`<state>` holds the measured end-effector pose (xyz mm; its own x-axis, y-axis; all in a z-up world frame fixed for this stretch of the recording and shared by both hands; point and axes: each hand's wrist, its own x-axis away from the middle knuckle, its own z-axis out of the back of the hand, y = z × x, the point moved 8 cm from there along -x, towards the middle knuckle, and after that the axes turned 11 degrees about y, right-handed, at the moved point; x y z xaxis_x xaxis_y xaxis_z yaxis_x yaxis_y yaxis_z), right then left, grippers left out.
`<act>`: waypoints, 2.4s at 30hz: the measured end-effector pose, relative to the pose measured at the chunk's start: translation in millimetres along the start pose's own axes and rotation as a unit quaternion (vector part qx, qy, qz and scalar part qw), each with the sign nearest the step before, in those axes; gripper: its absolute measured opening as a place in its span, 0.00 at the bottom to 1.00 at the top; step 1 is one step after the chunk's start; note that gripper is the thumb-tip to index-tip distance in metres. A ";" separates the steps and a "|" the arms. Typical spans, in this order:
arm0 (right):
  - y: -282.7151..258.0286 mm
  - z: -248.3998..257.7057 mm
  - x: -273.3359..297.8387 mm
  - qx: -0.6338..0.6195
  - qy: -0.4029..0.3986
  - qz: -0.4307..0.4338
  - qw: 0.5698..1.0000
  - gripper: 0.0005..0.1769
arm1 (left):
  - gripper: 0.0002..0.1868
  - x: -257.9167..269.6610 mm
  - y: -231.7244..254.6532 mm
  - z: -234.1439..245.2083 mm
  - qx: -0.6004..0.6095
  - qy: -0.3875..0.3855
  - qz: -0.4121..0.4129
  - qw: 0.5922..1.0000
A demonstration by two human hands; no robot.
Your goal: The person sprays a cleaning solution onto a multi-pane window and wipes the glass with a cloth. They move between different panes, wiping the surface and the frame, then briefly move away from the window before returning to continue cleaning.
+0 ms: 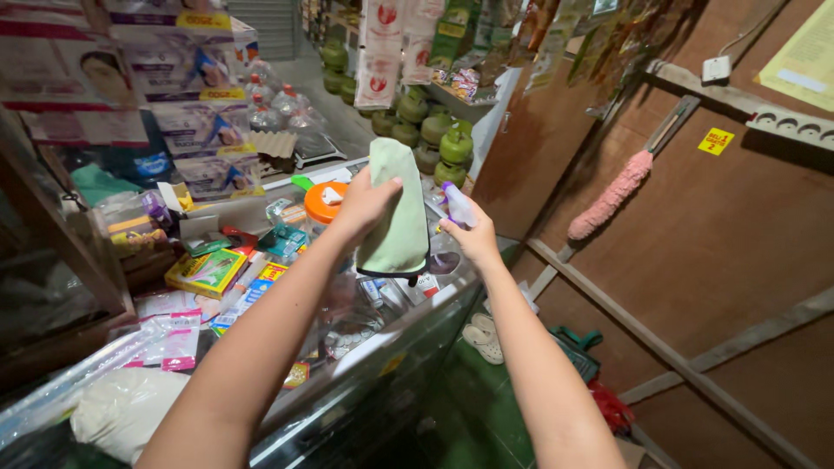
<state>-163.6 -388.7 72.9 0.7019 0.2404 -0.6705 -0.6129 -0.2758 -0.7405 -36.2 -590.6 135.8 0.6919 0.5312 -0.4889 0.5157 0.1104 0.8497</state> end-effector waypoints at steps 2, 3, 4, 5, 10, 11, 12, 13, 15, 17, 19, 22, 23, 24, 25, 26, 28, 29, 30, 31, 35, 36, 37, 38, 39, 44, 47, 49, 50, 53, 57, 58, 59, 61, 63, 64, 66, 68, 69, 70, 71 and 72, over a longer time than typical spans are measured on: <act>1.5 -0.1 -2.2 0.005 -0.024 0.004 1.000 0.40 | 0.20 -10.2 16.7 -1.1 0.028 -0.016 -0.045 0.998; 3.1 1.4 -3.1 0.007 -0.038 0.002 0.999 0.43 | 0.19 -14.1 26.5 -4.1 0.042 -0.025 -0.067 0.997; 5.0 3.5 -3.4 0.009 -0.051 0.000 0.999 0.46 | 0.19 -17.0 33.2 -6.5 0.058 -0.026 -0.063 0.996; 6.2 6.5 -3.9 0.003 -0.062 0.000 0.998 0.49 | 0.19 -20.0 42.0 -9.6 0.075 -0.029 -0.060 0.995; 18.9 47.2 1.5 0.022 -0.044 -0.098 0.994 0.61 | 0.17 -17.4 99.3 -54.6 0.151 -0.087 -0.063 0.983; 11.0 62.1 2.8 0.027 -0.031 -0.070 0.997 0.57 | 0.16 -12.8 108.9 -68.4 0.149 -0.096 -0.064 0.982; 1.4 77.7 3.5 0.033 -0.017 -0.042 0.998 0.54 | 0.16 -7.0 118.0 -82.5 0.147 -0.105 -0.064 0.981; -11.1 96.2 5.3 0.041 -0.002 -0.013 0.999 0.51 | 0.16 0.9 124.1 -102.0 0.170 -0.132 -0.043 0.976; -39.6 127.3 6.9 -0.047 0.014 -0.016 0.999 0.41 | 0.17 20.5 131.7 -144.1 0.215 -0.188 0.000 0.958; -75.0 155.8 19.8 -0.148 0.035 -0.058 0.987 0.35 | 0.19 44.2 135.1 -191.5 0.243 -0.243 0.016 0.939; -113.1 185.0 43.9 -0.267 0.060 -0.137 0.952 0.38 | 0.22 69.8 130.7 -238.4 0.254 -0.294 0.037 0.921; -166.8 223.1 83.5 -0.259 0.071 -0.139 0.953 0.51 | 0.25 111.6 109.3 -306.7 0.250 -0.350 0.070 0.900; -178.2 240.5 96.3 -0.246 0.103 -0.133 0.955 0.46 | 0.26 125.8 101.0 -329.5 0.249 -0.361 0.081 0.895; -187.0 257.9 110.4 -0.234 0.135 -0.126 0.955 0.42 | 0.26 139.8 92.8 -351.4 0.248 -0.371 0.092 0.890; -194.6 276.8 125.7 -0.221 0.166 -0.120 0.954 0.38 | 0.26 153.5 83.1 -370.3 0.242 -0.380 0.104 0.887; -205.2 296.5 141.2 -0.184 0.186 -0.099 0.960 0.35 | 0.26 166.9 73.3 -387.7 0.235 -0.389 0.116 0.883; -227.2 336.3 172.7 -0.108 0.226 -0.061 0.966 0.33 | 0.25 193.9 55.5 -426.0 0.218 -0.410 0.137 0.875; -234.0 356.8 189.4 -0.107 0.249 -0.066 0.960 0.32 | 0.24 209.3 45.7 -447.1 0.208 -0.422 0.148 0.870; -240.1 377.3 206.7 -0.106 0.272 -0.071 0.954 0.32 | 0.23 224.9 36.2 -468.6 0.198 -0.433 0.158 0.865; -246.8 398.5 226.2 -0.104 0.296 -0.076 0.946 0.31 | 0.22 241.8 30.7 -491.3 0.205 -0.445 0.165 0.856; -271.1 485.4 297.8 -0.105 0.347 -0.069 0.929 0.31 | 0.19 324.0 29.4 -569.0 0.223 -0.502 0.182 0.815; -277.0 510.0 317.8 -0.119 0.360 -0.068 0.923 0.31 | 0.19 348.8 35.2 -586.2 0.226 -0.517 0.182 0.805; -283.2 532.6 335.8 -0.133 0.371 -0.068 0.917 0.31 | 0.18 372.4 44.3 -601.8 0.233 -0.529 0.172 0.798; -293.3 553.7 354.4 -0.139 0.372 -0.065 0.915 0.32 | 0.18 395.9 54.8 -616.1 0.241 -0.541 0.162 0.790; -303.0 572.2 371.5 -0.147 0.371 -0.062 0.915 0.32 | 0.18 416.6 65.2 -627.6 0.247 -0.549 0.151 0.784; -355.4 637.5 458.6 -0.148 0.385 -0.062 0.909 0.33 | 0.19 533.3 97.8 -689.7 0.271 -0.585 0.202 0.737; -391.3 657.1 505.7 -0.112 0.434 -0.049 0.893 0.33 | 0.19 590.5 115.2 -718.5 0.303 -0.618 0.183 0.702; -417.6 665.8 530.4 -0.079 0.465 -0.033 0.881 0.32 | 0.19 623.9 124.4 -736.7 0.307 -0.633 0.169 0.690; -430.9 666.9 538.7 -0.066 0.468 -0.021 0.881 0.32 | 0.19 638.7 128.0 -745.6 0.305 -0.636 0.161 0.690; -468.2 668.0 557.6 -0.002 0.503 -0.002 0.864 0.30 | 0.19 680.4 133.9 -769.4 0.293 -0.648 0.176 0.680; -504.3 675.1 580.9 0.181 0.600 -0.016 0.779 0.27 | 0.16 725.6 137.6 -804.1 0.311 -0.656 0.171 0.666; -513.3 677.8 584.5 0.234 0.614 -0.019 0.754 0.26 | 0.15 736.7 137.3 -815.6 0.315 -0.659 0.175 0.661; -520.9 680.7 587.4 0.268 0.622 -0.021 0.735 0.26 | 0.15 748.2 136.0 -826.7 0.318 -0.662 0.180 0.654; -537.0 687.3 593.8 0.335 0.636 -0.025 0.695 0.25 | 0.14 770.8 134.4 -848.2 0.332 -0.673 0.195 0.632; -548.5 699.9 598.2 0.361 0.652 -0.053 0.665 0.24 | 0.14 791.8 136.0 -867.3 0.354 -0.687 0.216 0.597; -553.4 706.4 599.5 0.373 0.661 -0.067 0.648 0.23 | 0.15 799.7 137.5 -877.5 0.358 -0.696 0.219 0.583; -561.2 719.2 601.3 0.362 0.678 -0.069 0.636 0.24 | 0.15 813.4 143.4 -898.0 0.367 -0.714 0.225 0.553; -570.8 733.2 600.8 0.359 0.692 -0.063 0.623 0.24 | 0.16 821.4 155.1 -918.5 0.389 -0.732 0.218 0.515; -577.1 740.8 599.3 0.361 0.696 -0.056 0.618 0.23 | 0.17 823.5 162.5 -928.6 0.400 -0.740 0.214 0.497; -583.0 747.5 597.6 0.363 0.701 -0.049 0.612 0.23 | 0.17 826.7 168.3 -938.4 0.389 -0.756 0.195 0.489; -589.3 753.9 596.7 0.355 0.715 -0.034 0.601 0.23 | 0.16 828.0 173.7 -949.5 0.378 -0.771 0.176 0.481; -594.5 758.2 595.5 0.346 0.729 -0.018 0.590 0.23 | 0.16 830.0 179.3 -960.1 0.368 -0.784 0.156 0.474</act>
<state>343.5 624.1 78.8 -0.0236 -0.9612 -0.2747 -0.2358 0.2724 -0.9328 145.4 676.6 72.0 0.0189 -0.9173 -0.3978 -0.0993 -0.3976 0.9121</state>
